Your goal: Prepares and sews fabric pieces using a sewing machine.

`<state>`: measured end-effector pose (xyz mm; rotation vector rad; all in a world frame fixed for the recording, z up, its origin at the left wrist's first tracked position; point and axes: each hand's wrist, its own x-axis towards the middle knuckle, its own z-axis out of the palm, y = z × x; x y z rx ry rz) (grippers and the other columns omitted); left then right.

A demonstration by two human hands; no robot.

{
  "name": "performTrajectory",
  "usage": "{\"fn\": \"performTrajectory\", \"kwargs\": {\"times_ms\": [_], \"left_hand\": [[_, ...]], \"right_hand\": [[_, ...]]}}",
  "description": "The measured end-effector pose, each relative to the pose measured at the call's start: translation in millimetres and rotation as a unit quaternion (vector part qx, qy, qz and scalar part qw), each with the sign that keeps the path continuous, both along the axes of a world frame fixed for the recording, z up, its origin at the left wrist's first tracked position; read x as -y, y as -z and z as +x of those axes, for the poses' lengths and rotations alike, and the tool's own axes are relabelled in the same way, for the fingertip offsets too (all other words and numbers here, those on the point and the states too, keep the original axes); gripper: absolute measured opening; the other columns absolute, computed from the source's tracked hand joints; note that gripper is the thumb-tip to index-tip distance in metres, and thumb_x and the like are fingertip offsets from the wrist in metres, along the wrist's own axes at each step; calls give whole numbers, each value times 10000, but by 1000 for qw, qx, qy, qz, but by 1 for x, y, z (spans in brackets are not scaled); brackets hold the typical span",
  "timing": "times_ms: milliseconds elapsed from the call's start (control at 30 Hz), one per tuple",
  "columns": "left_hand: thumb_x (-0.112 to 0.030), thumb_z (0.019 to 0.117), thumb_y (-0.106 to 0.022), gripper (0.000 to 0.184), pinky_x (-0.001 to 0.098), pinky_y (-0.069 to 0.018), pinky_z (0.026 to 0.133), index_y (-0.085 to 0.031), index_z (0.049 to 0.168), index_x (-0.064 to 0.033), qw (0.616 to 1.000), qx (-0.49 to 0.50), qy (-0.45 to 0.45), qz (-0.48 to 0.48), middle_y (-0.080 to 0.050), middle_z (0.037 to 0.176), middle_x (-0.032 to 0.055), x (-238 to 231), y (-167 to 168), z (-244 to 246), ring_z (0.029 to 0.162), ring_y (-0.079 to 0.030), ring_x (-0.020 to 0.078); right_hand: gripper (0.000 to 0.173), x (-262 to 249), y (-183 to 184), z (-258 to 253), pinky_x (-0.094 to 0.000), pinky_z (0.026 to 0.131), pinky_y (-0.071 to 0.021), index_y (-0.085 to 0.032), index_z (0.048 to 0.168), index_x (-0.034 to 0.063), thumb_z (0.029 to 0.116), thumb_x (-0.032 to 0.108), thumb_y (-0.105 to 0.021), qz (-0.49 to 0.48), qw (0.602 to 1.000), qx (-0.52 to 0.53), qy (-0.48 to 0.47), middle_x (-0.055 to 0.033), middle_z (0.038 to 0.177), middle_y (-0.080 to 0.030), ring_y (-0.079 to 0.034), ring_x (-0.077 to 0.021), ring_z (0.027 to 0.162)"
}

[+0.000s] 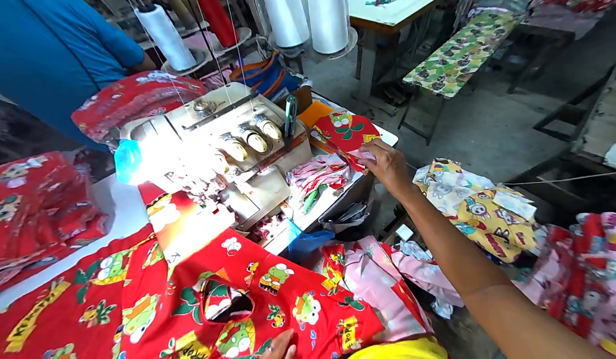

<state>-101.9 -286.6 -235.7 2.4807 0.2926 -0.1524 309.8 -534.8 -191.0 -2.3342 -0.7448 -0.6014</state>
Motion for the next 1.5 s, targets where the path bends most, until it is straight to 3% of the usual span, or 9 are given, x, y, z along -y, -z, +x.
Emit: {"fn": "performTrajectory", "kwargs": {"times_ms": [300, 467, 567, 767, 867, 967, 1233, 1367, 1500], "left_hand": [[-122, 1037, -555, 297, 526, -508, 1044, -714, 1221, 49, 1000, 3, 0, -11, -701, 1259, 206, -1, 0, -1, 1171, -682, 359], [-127, 1037, -553, 303, 529, -511, 1036, -708, 1229, 51, 1000, 6, -3, -10, -705, 1250, 204, -1, -3, -1, 1163, -686, 359], [-131, 1040, -551, 313, 532, -507, 1039, -696, 1251, 49, 1000, 5, 0, -10, -701, 1258, 206, -1, -3, -1, 1170, -683, 362], [-136, 1043, -546, 310, 493, -475, 1087, -711, 1270, -5, 999, -30, -30, -11, -695, 1295, 178, 10, -18, 7, 1230, -660, 339], [-124, 1040, -551, 305, 517, -508, 1045, -704, 1257, 25, 1000, -1, -6, -9, -705, 1259, 196, 4, -9, 4, 1177, -683, 354], [-128, 1037, -555, 307, 525, -520, 1027, -701, 1249, 39, 1000, 13, 0, -9, -708, 1244, 202, 0, -4, 2, 1156, -691, 356], [-124, 1032, -563, 304, 519, -524, 1024, -702, 1242, 45, 1000, 24, 4, -11, -709, 1241, 201, 0, -3, 2, 1149, -696, 346], [-128, 1033, -563, 309, 525, -524, 1022, -698, 1255, 38, 1000, 15, 3, -4, -707, 1247, 198, 1, -3, 1, 1149, -694, 355], [-129, 1039, -553, 311, 523, -520, 1028, -696, 1258, 40, 1000, 10, 2, -6, -706, 1251, 197, 0, -2, 1, 1157, -691, 352]], "right_hand": [[559, -2, -6, -1, -526, 956, -534, -612, 1346, -21, 865, 170, -822, 8, 1000, -12, 22, -228, 1334, -612, -641, -381, 1157], [246, 2, -10, 10, -439, 923, -553, -606, 1239, -66, 1010, 19, -574, 91, 990, -104, 3, -242, 1151, -661, -683, -324, 1020], [241, 7, -21, 19, -455, 976, -519, -680, 1101, -71, 1031, -47, -450, 69, 989, -133, -10, -226, 1112, -689, -676, -324, 1056], [283, 12, -29, 29, -494, 989, -515, -675, 1193, -49, 916, -3, -702, 20, 990, -141, -17, -257, 1219, -612, -624, -384, 1124], [166, 16, -29, 30, -489, 982, -512, -701, 1105, -48, 956, -40, -627, -9, 989, -146, -28, -243, 1152, -647, -644, -370, 1086], [266, 18, -28, 30, -489, 1031, -488, -714, 1162, -39, 1035, -21, -480, -14, 989, -138, -42, -228, 1165, -686, -657, -359, 1126], [177, 7, -7, 13, -458, 892, -573, -716, 1088, -30, 1020, 30, -564, -27, 999, 33, -26, -191, 1063, -702, -702, -330, 1009], [243, 7, 1, 15, -429, 981, -531, -709, 1035, -43, 983, -113, -482, -23, 998, 37, -33, -200, 1084, -673, -653, -344, 1092], [222, 5, -2, 16, -492, 981, -527, -695, 1183, -38, 996, -5, -580, -36, 998, 49, 6, -220, 1182, -678, -653, -388, 1122]]}}
